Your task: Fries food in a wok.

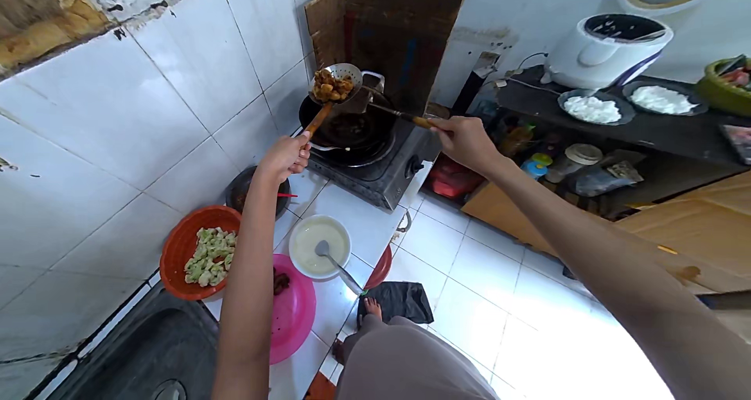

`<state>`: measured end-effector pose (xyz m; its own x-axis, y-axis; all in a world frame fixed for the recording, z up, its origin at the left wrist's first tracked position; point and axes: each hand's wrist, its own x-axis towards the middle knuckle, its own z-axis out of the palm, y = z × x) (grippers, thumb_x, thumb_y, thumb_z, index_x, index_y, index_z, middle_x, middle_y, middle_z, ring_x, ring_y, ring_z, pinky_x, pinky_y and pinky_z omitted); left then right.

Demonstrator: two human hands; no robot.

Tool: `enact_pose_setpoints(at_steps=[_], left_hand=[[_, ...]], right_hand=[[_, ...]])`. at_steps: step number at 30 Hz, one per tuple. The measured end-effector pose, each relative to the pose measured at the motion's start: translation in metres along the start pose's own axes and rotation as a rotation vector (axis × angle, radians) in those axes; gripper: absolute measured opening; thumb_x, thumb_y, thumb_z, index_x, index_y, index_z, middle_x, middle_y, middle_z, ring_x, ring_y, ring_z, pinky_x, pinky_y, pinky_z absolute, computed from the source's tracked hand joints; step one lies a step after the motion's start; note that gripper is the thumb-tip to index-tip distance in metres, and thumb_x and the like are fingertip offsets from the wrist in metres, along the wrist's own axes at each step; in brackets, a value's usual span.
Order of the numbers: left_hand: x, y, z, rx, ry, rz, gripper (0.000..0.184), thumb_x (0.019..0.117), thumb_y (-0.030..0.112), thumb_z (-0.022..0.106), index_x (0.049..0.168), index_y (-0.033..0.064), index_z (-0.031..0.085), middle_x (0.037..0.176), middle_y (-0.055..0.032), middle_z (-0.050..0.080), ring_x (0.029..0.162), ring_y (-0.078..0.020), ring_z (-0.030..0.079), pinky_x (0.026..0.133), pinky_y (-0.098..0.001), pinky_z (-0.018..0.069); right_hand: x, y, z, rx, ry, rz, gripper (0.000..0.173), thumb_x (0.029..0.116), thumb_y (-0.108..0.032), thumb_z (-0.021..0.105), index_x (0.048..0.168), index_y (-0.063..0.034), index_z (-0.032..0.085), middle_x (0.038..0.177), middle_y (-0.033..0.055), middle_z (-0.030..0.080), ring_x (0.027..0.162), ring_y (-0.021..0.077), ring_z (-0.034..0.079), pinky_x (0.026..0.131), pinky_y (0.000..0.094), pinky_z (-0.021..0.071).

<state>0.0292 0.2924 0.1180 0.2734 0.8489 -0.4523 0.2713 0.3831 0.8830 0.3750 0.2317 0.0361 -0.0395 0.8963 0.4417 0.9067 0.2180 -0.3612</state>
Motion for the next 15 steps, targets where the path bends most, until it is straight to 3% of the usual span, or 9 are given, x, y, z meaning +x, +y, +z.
enact_pose_setpoints(at_steps=[9,15], left_hand=[[0.004,-0.001,0.000,0.002,-0.004,-0.004,0.032,0.1130,0.030,0.033,0.089,0.0122,0.045,0.059,0.0090,0.035,0.040,0.0029,0.026,0.038,-0.0122,0.0231],[0.004,-0.001,0.001,-0.019,-0.005,-0.010,0.032,0.1130,0.030,0.033,0.090,0.0120,0.045,0.059,0.0090,0.035,0.040,0.0031,0.026,0.037,-0.0123,0.0233]], right_hand=[[-0.003,-0.009,-0.005,0.040,-0.015,0.173,0.028,0.1055,-0.002,0.050,0.122,0.0100,0.069,0.105,0.0348,0.071,0.099,0.0541,0.069,0.091,0.0662,0.0488],[0.001,-0.021,-0.006,0.083,-0.080,0.244,0.028,0.1062,-0.004,0.051,0.123,0.0087,0.070,0.106,0.0329,0.071,0.099,0.0505,0.069,0.093,0.0624,0.0489]])
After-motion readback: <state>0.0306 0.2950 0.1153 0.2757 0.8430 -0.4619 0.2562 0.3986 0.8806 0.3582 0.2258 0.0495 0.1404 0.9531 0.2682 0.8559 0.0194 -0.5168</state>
